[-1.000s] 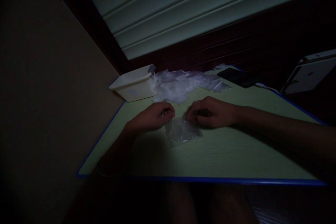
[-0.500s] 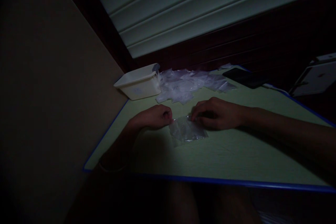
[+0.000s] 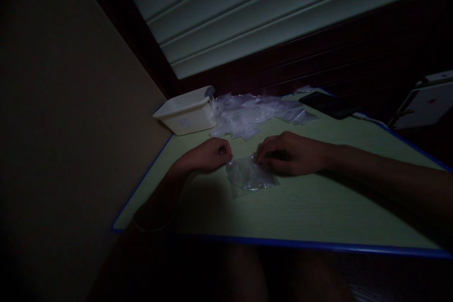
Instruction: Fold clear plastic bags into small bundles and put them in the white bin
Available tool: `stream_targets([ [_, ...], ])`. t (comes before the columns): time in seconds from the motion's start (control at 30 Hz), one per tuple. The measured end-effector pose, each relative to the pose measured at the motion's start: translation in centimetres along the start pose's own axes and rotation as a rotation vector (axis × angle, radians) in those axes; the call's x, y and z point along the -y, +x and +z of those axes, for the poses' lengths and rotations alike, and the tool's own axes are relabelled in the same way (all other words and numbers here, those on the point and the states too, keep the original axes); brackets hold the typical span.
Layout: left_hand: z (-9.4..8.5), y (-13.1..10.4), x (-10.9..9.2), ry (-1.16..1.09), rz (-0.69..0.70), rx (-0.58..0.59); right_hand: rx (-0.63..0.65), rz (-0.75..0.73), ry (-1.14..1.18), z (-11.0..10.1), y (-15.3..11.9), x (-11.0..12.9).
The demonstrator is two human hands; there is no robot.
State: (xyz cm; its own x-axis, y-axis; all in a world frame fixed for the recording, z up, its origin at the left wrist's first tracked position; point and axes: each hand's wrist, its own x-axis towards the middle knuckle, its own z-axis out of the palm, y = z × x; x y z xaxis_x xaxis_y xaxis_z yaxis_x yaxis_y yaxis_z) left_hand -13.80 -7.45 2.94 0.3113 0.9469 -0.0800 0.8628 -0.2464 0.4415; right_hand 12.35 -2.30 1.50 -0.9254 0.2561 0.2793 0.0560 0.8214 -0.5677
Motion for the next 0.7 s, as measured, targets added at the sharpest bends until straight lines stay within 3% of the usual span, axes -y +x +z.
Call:
stream_targets([
  [0.13, 0.24, 0.07, 0.24, -0.046, -0.005, -0.012, 0.005, -0.004, -0.013, -0.02, -0.01, -0.03],
  [0.4, -0.51, -0.25, -0.46, 0.037, -0.146, 0.154, 0.005, 0.005, -0.007, -0.04, 0.02, 0.14],
  [0.7, -0.59, -0.37, -0.62, 0.005, -0.141, 0.15, 0.017, 0.006, -0.005, -0.11, -0.01, 0.25],
])
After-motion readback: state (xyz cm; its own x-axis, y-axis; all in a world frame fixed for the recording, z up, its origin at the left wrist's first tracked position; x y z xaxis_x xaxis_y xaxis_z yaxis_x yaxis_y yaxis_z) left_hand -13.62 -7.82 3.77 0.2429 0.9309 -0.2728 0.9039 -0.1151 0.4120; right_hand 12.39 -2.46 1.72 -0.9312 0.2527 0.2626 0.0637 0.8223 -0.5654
